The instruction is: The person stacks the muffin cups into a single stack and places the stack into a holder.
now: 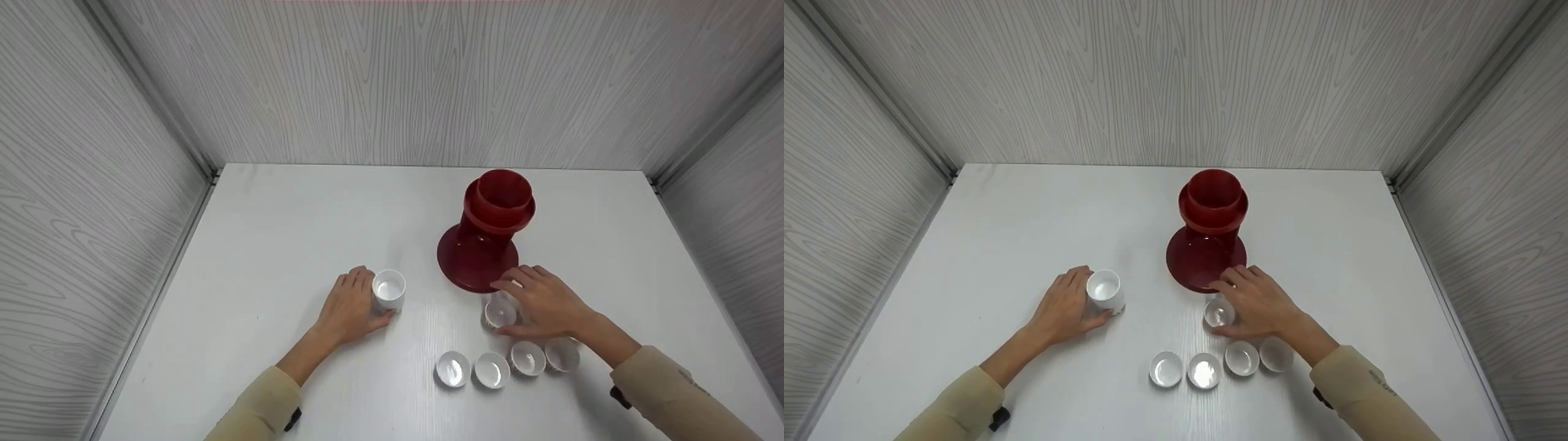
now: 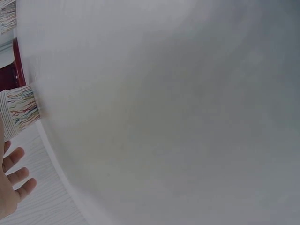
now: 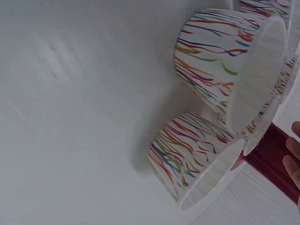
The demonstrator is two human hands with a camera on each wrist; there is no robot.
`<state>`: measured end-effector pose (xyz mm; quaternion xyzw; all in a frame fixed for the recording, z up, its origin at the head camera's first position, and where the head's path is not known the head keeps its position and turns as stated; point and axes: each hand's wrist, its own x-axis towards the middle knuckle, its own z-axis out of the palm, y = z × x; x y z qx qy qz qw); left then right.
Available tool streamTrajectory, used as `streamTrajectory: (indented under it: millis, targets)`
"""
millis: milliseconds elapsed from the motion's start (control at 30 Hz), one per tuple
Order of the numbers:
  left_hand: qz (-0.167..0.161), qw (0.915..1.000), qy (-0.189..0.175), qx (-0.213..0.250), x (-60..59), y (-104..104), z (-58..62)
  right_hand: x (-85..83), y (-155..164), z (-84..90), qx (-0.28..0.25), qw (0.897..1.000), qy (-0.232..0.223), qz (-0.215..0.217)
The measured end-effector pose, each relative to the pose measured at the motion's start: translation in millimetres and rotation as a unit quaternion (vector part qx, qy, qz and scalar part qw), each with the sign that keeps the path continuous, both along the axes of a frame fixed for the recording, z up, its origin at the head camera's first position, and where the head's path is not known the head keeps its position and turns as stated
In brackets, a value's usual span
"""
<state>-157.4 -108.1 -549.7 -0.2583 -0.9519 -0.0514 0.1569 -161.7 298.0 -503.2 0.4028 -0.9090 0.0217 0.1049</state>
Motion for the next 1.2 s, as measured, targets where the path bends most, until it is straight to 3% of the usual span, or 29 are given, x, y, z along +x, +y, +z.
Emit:
streamTrajectory:
  millis: [600, 1200]
  targets:
    - [0.003, 0.9996, -0.026, 0.007, -1.1, -0.1, 1.7, -0.4, 8.5, -14.3, 0.016, 1.000, -0.023, -0.012]
    - [0.004, 0.9999, 0.000, -0.016, -1.8, -0.7, 1.4, -0.3, 9.8, -19.9, 0.010, 0.998, -0.052, -0.017]
